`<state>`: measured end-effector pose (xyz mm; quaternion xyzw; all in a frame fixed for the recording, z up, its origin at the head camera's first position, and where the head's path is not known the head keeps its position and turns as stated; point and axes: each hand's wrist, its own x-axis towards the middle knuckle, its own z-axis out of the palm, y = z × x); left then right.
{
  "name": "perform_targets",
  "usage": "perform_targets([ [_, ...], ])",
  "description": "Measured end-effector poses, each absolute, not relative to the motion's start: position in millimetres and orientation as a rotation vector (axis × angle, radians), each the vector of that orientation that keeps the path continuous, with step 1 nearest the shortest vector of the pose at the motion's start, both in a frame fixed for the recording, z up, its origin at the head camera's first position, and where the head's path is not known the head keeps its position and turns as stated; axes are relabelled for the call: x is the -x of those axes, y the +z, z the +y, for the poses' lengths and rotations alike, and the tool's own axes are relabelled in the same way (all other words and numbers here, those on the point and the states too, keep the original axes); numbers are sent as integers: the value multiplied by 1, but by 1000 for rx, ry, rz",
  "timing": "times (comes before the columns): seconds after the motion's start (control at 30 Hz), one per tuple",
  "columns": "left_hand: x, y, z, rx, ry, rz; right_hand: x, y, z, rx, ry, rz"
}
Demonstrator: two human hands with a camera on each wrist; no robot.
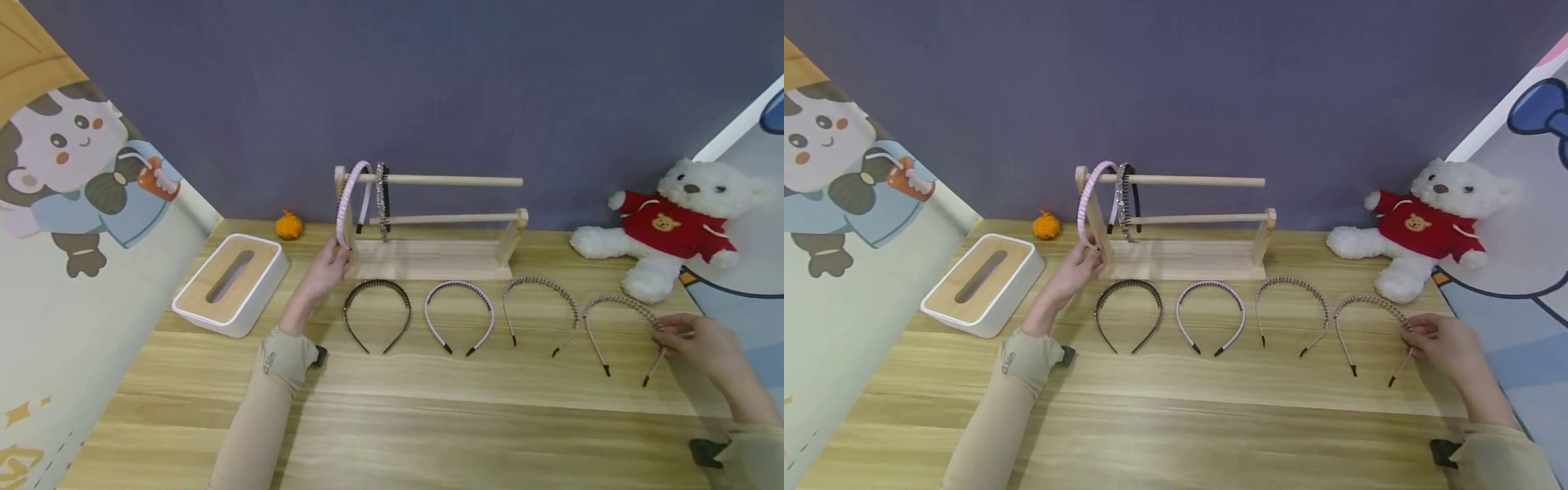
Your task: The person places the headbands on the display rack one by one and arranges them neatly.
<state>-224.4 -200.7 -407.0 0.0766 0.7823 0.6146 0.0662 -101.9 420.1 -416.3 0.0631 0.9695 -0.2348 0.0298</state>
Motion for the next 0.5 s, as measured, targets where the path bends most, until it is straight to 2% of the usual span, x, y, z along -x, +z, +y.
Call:
perform_targets([
  [0.5,226,-409,-201,-238,1885,2334,96,-411,419,-198,-784,3020],
])
